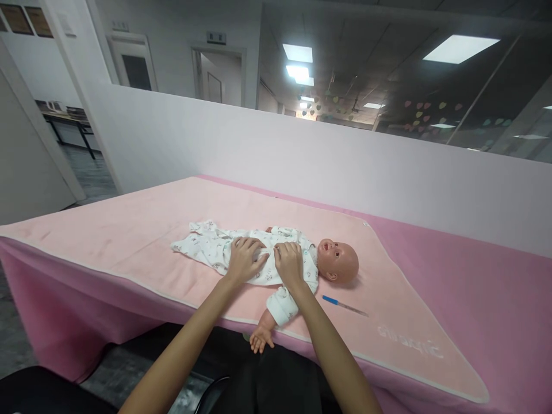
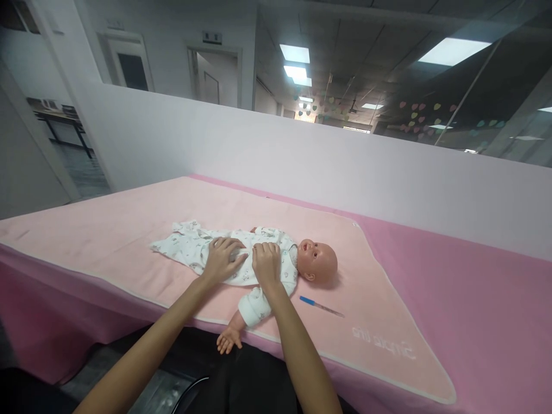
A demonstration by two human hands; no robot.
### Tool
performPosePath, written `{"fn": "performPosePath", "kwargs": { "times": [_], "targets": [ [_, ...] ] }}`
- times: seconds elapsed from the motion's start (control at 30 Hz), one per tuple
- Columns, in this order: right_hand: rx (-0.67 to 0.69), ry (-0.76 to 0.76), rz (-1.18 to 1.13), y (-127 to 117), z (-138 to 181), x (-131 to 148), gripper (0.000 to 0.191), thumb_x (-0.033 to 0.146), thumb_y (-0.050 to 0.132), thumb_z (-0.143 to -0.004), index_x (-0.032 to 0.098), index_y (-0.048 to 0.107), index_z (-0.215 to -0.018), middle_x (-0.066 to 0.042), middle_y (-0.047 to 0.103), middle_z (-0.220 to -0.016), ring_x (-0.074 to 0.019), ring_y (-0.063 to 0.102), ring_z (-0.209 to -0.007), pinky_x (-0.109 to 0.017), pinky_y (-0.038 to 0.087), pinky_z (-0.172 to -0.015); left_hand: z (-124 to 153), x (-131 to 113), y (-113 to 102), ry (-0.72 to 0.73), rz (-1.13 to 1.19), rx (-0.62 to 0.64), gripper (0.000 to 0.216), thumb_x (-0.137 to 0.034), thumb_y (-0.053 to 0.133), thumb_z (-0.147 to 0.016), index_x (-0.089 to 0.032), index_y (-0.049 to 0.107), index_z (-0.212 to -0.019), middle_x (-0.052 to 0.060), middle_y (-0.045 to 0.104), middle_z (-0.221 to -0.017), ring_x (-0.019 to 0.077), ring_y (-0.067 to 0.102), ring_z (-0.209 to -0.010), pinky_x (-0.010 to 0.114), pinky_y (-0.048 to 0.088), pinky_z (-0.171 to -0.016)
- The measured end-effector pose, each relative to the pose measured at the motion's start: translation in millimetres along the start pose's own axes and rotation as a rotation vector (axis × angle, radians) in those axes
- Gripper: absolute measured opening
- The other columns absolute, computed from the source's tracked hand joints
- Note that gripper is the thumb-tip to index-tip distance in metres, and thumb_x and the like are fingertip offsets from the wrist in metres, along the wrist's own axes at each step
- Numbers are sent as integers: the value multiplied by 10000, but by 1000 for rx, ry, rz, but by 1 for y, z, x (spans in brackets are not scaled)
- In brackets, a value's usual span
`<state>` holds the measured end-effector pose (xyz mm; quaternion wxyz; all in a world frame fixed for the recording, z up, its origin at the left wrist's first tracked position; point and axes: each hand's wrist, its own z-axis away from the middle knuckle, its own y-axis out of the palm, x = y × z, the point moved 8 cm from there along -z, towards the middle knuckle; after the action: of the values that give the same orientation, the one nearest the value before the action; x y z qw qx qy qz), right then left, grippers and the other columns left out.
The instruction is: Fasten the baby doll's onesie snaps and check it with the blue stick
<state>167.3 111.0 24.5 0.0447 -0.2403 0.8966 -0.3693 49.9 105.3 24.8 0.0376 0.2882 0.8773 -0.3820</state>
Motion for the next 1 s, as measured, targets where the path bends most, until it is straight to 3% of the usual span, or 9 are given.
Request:
{"fn": "performPosePath", "kwargs": {
  "times": [0.13,0.27,0.43,0.53,0.63,0.73,0.83,1.0],
  "targets": [
    [-37,-43,62,-19,9,2,194,129,377,-857,172,565,-878,-89,560,-885,-205,467,-867,-380,337,-854,4,23,-8,-34,-29,-6,197,-375,480,-789,-223,595,-839,43,605,-924,217,498,-922,394,294,-880],
    [-87,-44,96,-56,46,-14,207,115,385,-840,162,574,-911,-99,561,-983,-219,458,-966,-401,318,-916,7,26,-8,57,-22,26,226,-360,432,-829,-224,604,-879,41,616,-923,199,518,-912,377,298,-892],
    [-39,92,145,-97,112,-77,183,181,410,-834,165,587,-875,-103,590,-936,-228,502,-922,-393,368,-842,6,19,-7,154,-19,52,257,-316,391,-863,-258,605,-993,25,646,-902,176,547,-891,413,218,-985],
    [110,207,167,-105,146,-119,176,209,421,-825,169,593,-832,-94,611,-822,-220,541,-802,-359,403,-740,3,20,-7,175,0,82,260,-333,393,-863,-271,622,-971,22,653,-895,177,554,-888,433,197,-1003],
    [208,273,111,-108,167,-144,182,223,422,-819,176,594,-854,-94,621,-858,-221,556,-827,-347,414,-743,-3,23,-3,214,24,185,286,-378,394,-854,-272,651,-920,33,650,-887,188,554,-871,424,253,-964],
    [224,317,37,-110,173,-155,206,245,405,-823,179,597,-858,-100,621,-891,-224,558,-860,-353,420,-769,-12,30,2,206,91,315,323,-446,407,-830,-274,679,-860,40,644,-876,198,549,-846,362,354,-848],
    [246,375,-42,-112,170,-160,206,275,421,-804,187,604,-771,-92,629,-814,-222,570,-804,-351,433,-740,-21,39,4,106,213,409,344,-513,442,-784,-281,691,-838,34,647,-865,196,557,-813,303,404,-743],
    [286,551,-239,-125,154,-161,236,369,471,-763,195,630,-782,-75,649,-794,-220,587,-760,-343,449,-711,-25,39,2,3,371,521,344,-537,501,-727,-254,685,-798,22,655,-847,190,569,-797,276,421,-723]
  ]
}}
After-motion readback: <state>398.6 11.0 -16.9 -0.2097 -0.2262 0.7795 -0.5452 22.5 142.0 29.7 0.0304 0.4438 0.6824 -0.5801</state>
